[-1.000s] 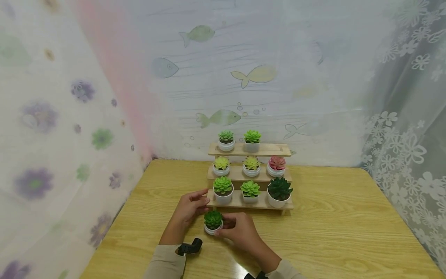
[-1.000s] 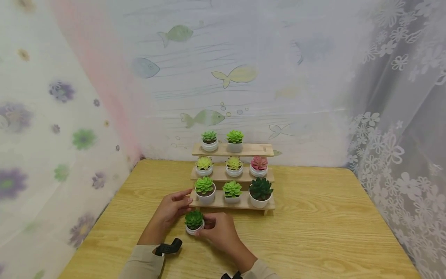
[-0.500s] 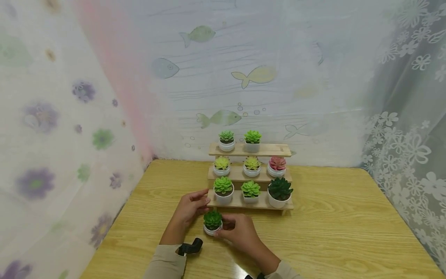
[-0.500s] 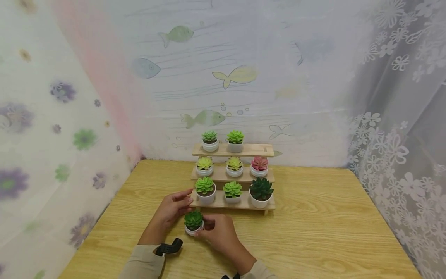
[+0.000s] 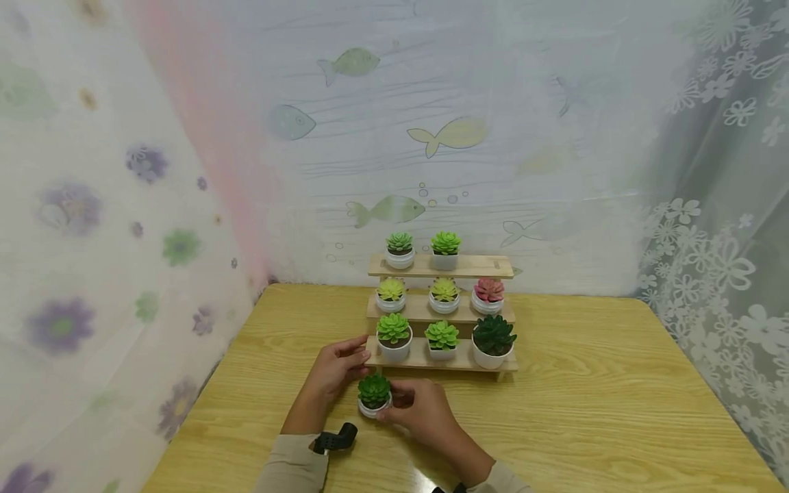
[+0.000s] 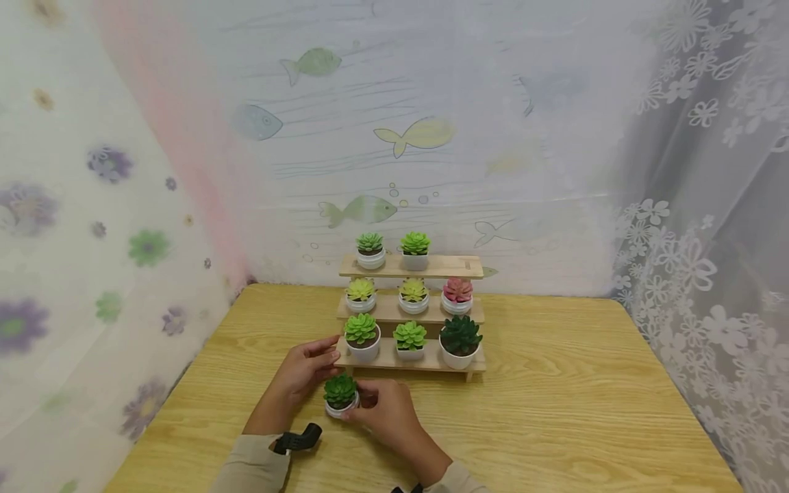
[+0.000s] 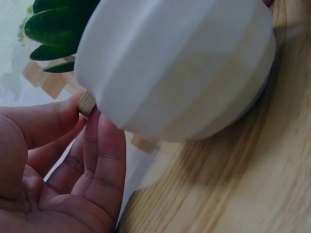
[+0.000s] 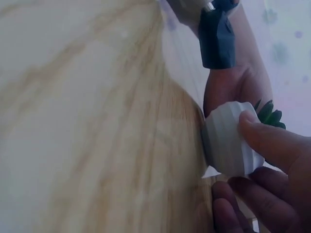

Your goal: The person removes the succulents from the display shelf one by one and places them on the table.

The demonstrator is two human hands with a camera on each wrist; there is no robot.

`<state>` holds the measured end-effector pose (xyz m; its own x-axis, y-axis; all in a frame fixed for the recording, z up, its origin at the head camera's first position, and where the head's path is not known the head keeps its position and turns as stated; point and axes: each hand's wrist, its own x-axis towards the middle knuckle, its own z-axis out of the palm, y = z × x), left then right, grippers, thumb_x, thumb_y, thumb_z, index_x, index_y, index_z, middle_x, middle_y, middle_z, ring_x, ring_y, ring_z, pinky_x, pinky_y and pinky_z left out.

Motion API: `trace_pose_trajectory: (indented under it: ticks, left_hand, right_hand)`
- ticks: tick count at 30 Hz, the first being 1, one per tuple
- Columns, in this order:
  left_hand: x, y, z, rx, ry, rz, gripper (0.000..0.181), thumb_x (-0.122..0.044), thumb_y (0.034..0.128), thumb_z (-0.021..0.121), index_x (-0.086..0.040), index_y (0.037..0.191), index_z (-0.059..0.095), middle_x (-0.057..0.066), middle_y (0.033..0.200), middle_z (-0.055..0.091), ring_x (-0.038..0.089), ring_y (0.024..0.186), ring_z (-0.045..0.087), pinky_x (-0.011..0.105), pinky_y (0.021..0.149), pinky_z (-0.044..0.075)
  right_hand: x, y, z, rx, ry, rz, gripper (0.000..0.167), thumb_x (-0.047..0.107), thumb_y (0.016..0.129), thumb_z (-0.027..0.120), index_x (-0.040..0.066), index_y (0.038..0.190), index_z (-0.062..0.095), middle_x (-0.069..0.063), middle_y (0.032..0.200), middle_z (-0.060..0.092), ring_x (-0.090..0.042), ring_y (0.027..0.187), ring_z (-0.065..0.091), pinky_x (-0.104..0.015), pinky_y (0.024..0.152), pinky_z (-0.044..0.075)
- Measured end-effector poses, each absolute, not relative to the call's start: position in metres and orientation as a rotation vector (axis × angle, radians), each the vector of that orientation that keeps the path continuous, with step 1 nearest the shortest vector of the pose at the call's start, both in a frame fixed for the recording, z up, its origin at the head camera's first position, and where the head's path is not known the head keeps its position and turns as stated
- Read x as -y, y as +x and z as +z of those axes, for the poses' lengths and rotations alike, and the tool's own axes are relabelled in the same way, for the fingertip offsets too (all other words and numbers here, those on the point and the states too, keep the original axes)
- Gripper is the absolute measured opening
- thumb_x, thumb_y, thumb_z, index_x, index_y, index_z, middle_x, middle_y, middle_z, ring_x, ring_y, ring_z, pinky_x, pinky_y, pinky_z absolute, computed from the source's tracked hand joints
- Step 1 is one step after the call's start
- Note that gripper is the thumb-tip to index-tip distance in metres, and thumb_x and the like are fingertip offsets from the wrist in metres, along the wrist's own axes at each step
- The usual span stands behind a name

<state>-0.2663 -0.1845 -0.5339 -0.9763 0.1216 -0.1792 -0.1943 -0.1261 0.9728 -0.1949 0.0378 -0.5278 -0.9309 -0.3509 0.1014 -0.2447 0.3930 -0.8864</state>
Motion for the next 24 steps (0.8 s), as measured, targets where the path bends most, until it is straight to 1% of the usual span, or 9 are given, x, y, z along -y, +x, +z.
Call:
trace_pose_trajectory:
  ticks: [4,7,12,14,18,21,24]
  left_hand:
    - [0.185,-0.267,-0.534,-1.929,-0.080,2.215,0.049,-0.001,0.0972,0.069,0.000,0.145,0.058,0.006,0.104,0.074,0.023,0.079,0.077,0.027,0.070,0.063]
    - [0.186,-0.268,-0.536,-1.931,-0.075,2.211,0.049,-0.001,0.0973,0.069,0.000,0.145,0.059,0.006,0.104,0.074,0.024,0.080,0.077,0.028,0.071,0.063]
    - [0.186,-0.269,-0.537,-1.947,-0.079,2.201,0.048,-0.002,0.0968,0.070,0.001,0.143,0.060,0.008,0.105,0.073,0.023,0.080,0.077,0.029,0.072,0.063]
    - [0.186,-0.269,-0.537,-1.957,-0.082,2.196,0.047,-0.002,0.0969,0.070,0.002,0.143,0.060,0.009,0.106,0.074,0.023,0.080,0.077,0.028,0.072,0.063]
    - [0.184,-0.268,-0.535,-1.955,-0.092,2.192,0.047,-0.002,0.0972,0.070,0.000,0.143,0.060,0.008,0.107,0.073,0.023,0.081,0.077,0.028,0.072,0.063]
    - [0.184,-0.268,-0.536,-1.946,-0.088,2.197,0.048,-0.003,0.0976,0.070,-0.001,0.145,0.059,0.007,0.107,0.073,0.023,0.081,0.077,0.028,0.072,0.063]
    - [0.185,-0.268,-0.537,-1.940,-0.089,2.198,0.049,-0.002,0.0980,0.069,0.000,0.145,0.058,0.006,0.105,0.073,0.022,0.081,0.076,0.028,0.072,0.063]
  right_hand:
    - [-0.038,-0.195,-0.525,-2.532,-0.565,-1.581,0.056,0.037,0.077,0.092,0.020,0.128,0.075,0.002,0.122,0.076,-0.009,0.097,0.074,-0.030,0.083,0.062]
    - [-0.040,-0.194,-0.522,-2.532,-0.554,-1.567,0.060,0.039,0.077,0.092,0.019,0.130,0.074,0.001,0.124,0.075,-0.011,0.097,0.075,-0.029,0.083,0.062]
    - [-0.044,-0.193,-0.514,-2.522,-0.499,-1.550,0.066,0.040,0.077,0.092,0.015,0.134,0.071,-0.003,0.127,0.074,-0.017,0.097,0.076,-0.029,0.080,0.062]
    - [-0.046,-0.192,-0.510,-2.522,-0.491,-1.552,0.066,0.038,0.077,0.092,0.013,0.134,0.071,-0.005,0.128,0.074,-0.020,0.097,0.076,-0.029,0.079,0.063]
    - [-0.050,-0.192,-0.499,-2.541,-0.507,-1.566,0.059,0.031,0.079,0.092,0.010,0.130,0.073,-0.009,0.127,0.074,-0.026,0.098,0.077,-0.030,0.077,0.063]
    - [-0.049,-0.193,-0.496,-2.525,-0.500,-1.559,0.055,0.029,0.079,0.093,0.011,0.127,0.074,-0.009,0.125,0.074,-0.027,0.098,0.077,-0.031,0.076,0.064]
    - [-0.042,-0.194,-0.499,-2.489,-0.456,-1.524,0.058,0.030,0.077,0.094,0.012,0.127,0.073,-0.009,0.124,0.074,-0.024,0.097,0.076,-0.035,0.076,0.064]
